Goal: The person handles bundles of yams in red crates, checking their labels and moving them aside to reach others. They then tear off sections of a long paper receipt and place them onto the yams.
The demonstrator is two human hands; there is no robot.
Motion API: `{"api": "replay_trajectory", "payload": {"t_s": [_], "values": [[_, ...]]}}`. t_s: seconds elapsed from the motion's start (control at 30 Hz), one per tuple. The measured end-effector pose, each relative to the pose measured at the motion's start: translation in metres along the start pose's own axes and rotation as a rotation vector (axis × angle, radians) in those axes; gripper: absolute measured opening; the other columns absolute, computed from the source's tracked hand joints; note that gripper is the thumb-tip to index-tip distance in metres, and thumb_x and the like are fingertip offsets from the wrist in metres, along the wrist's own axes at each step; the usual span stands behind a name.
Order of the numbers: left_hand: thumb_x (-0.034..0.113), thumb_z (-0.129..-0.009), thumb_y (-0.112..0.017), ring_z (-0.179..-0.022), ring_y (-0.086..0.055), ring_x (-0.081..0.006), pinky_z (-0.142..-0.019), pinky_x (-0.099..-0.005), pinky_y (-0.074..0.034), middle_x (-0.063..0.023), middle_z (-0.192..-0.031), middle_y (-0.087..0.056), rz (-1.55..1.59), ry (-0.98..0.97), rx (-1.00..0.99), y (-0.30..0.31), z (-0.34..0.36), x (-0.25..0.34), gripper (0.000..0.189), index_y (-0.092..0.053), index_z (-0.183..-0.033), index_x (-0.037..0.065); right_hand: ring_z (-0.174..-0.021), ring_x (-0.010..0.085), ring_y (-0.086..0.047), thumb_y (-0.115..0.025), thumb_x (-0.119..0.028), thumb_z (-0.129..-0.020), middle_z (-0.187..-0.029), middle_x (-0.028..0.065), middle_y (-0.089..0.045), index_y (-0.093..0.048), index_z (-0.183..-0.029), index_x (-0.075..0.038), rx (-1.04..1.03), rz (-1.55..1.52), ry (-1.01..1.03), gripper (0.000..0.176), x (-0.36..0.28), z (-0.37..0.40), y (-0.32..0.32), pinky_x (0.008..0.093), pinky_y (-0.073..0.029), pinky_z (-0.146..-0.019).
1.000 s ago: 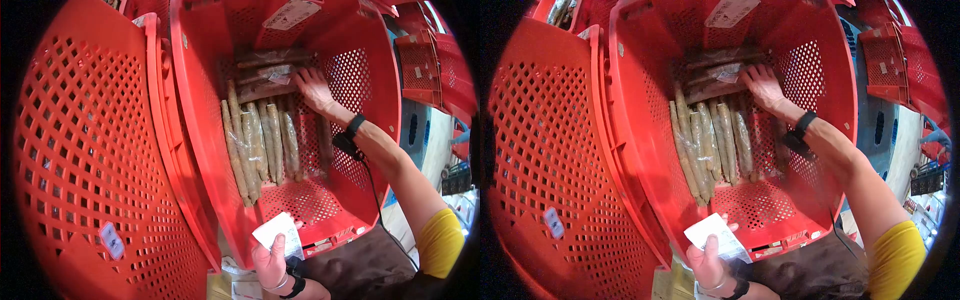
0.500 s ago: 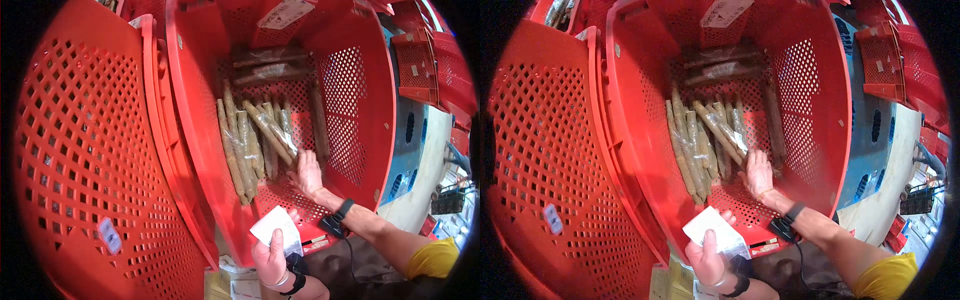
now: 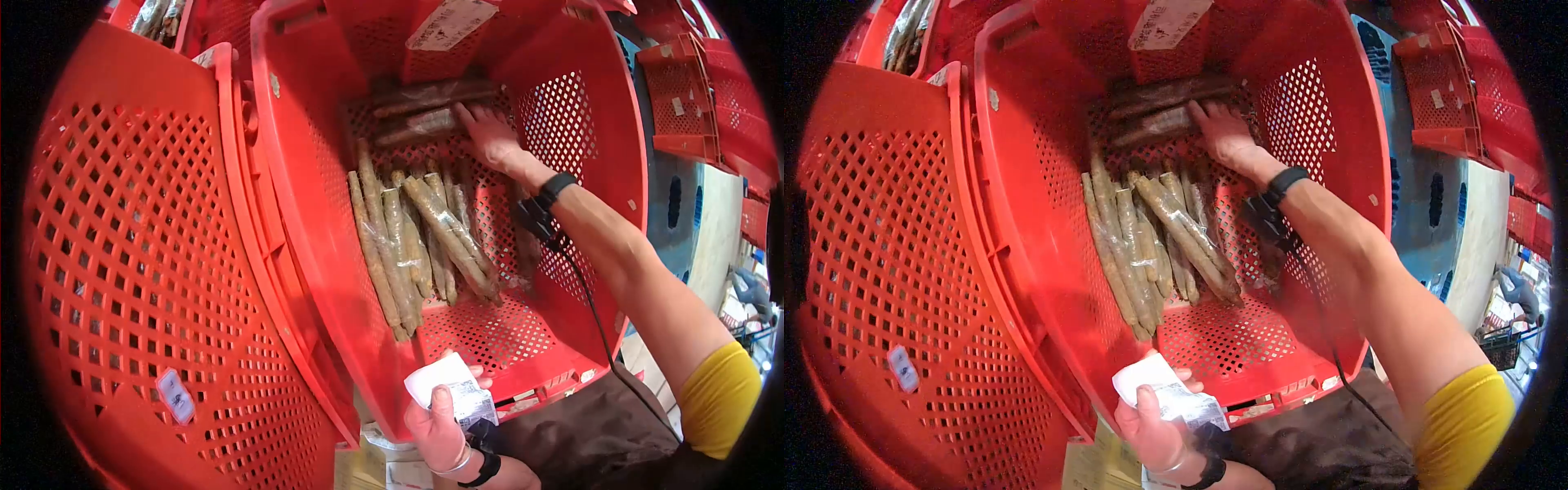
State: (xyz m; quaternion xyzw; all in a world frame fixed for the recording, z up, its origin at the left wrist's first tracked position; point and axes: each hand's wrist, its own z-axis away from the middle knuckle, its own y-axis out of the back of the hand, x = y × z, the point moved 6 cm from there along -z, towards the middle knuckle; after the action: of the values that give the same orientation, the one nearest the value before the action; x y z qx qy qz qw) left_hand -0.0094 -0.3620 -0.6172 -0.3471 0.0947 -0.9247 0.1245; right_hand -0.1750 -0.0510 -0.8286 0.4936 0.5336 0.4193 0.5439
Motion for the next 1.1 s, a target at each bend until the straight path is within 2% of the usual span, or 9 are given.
{"api": "replay_trajectory", "payload": {"t_s": [0.13, 0.23, 0.33, 0.4, 0.7, 0.83, 0.97, 1.03, 1.1], "values": [[0.012, -0.101, -0.043, -0.085, -0.069, -0.0311, -0.079, -0.0387, -0.056, -0.0249, -0.101, -0.067, -0.014, 0.031, 0.022, -0.003, -0.004, -0.003, 0.035, -0.049, -0.125, -0.013, -0.114, 0.0414, -0.05, -0.07, -0.029, -0.08, -0.123, 0.0205, -0.05, -0.039, -0.138, -0.005, -0.14, -0.016, -0.089, 0.07, -0.002, 0.01, -0.011, 0.0497, -0.043, -0.095], [0.01, -0.102, -0.042, -0.089, -0.069, -0.0278, -0.081, -0.036, -0.055, -0.0235, -0.105, -0.067, 0.001, 0.044, -0.028, -0.014, -0.009, -0.002, 0.033, -0.05, -0.124, -0.013, -0.111, 0.041, -0.052, -0.068, -0.025, -0.082, -0.121, 0.0222, -0.053, -0.052, -0.126, -0.006, -0.247, -0.073, -0.103, 0.051, -0.012, 0.029, 0.004, 0.0476, -0.045, -0.094], [0.009, -0.102, -0.043, -0.094, -0.068, -0.0237, -0.084, -0.0329, -0.054, -0.0207, -0.108, -0.068, -0.075, 0.131, -0.023, -0.015, -0.017, 0.0, 0.032, -0.052, -0.123, -0.012, -0.106, 0.0351, -0.059, -0.064, -0.022, -0.089, -0.114, 0.0165, -0.062, -0.061, -0.117, -0.007, -0.117, -0.754, 0.108, 0.032, -0.084, 0.037, 0.116, 0.0424, -0.048, -0.092], [0.011, -0.102, -0.043, -0.097, -0.067, -0.0218, -0.086, -0.0316, -0.053, -0.0186, -0.109, -0.068, -0.089, 0.145, -0.037, -0.019, -0.017, 0.003, 0.031, -0.054, -0.121, -0.012, -0.108, 0.0321, -0.058, -0.066, -0.011, -0.087, -0.108, 0.0125, -0.064, -0.062, -0.115, -0.005, -0.27, -0.733, 0.144, 0.029, -0.102, 0.05, 0.134, 0.0393, -0.047, -0.095], [0.009, -0.098, -0.044, -0.091, -0.069, -0.0308, -0.086, -0.0394, -0.054, -0.0267, -0.103, -0.067, -0.161, 0.041, 0.072, -0.01, -0.016, -0.005, 0.032, -0.054, -0.118, -0.014, -0.113, 0.0363, -0.053, -0.068, -0.026, -0.082, -0.124, 0.0169, -0.056, -0.052, -0.127, -0.006, 0.017, -0.054, -0.025, 0.051, -0.005, -0.007, -0.022, 0.0484, -0.041, -0.099], [0.01, -0.1, -0.045, -0.091, -0.069, -0.0289, -0.086, -0.0365, -0.054, -0.0245, -0.103, -0.068, -0.112, 0.094, 0.037, -0.011, -0.022, -0.005, 0.032, -0.054, -0.12, -0.013, -0.117, 0.0373, -0.05, -0.068, -0.031, -0.082, -0.121, 0.0159, -0.059, -0.061, -0.122, -0.006, -0.302, 0.008, -0.045, 0.047, -0.027, 0.004, 0.01, 0.0495, -0.041, -0.098], [0.014, -0.102, -0.048, -0.093, -0.066, -0.017, -0.083, -0.0286, -0.051, -0.0153, -0.106, -0.069, -0.084, 0.134, -0.025, -0.011, -0.026, -0.003, 0.03, -0.058, -0.118, -0.009, -0.115, 0.028, -0.057, -0.07, -0.023, -0.086, -0.117, 0.0104, -0.063, -0.066, -0.115, -0.009, -0.58, -1.174, 0.321, 0.033, -0.141, 0.053, 0.155, 0.0413, -0.046, -0.097], [0.015, -0.102, -0.049, -0.089, -0.065, -0.0139, -0.079, -0.0267, -0.051, -0.0128, -0.103, -0.07, -0.153, 0.123, -0.039, -0.004, -0.027, -0.008, 0.03, -0.059, -0.118, -0.008, -0.115, 0.029, -0.056, -0.069, -0.023, -0.087, -0.123, 0.0108, -0.06, -0.063, -0.119, -0.009, -0.624, -1.224, 0.458, 0.036, -0.166, 0.084, 0.172, 0.0408, -0.046, -0.096], [0.018, -0.101, -0.052, -0.08, -0.061, -0.007, -0.07, -0.0229, -0.048, -0.0067, -0.096, -0.071, -0.28, 0.085, -0.054, -0.002, -0.026, -0.004, 0.029, -0.062, -0.115, -0.005, -0.111, 0.0307, -0.057, -0.068, -0.02, -0.088, -0.118, 0.0121, -0.061, -0.063, -0.118, -0.008, -0.8, -1.279, 0.224, 0.033, -0.17, 0.102, 0.157, 0.0418, -0.046, -0.094]]}}
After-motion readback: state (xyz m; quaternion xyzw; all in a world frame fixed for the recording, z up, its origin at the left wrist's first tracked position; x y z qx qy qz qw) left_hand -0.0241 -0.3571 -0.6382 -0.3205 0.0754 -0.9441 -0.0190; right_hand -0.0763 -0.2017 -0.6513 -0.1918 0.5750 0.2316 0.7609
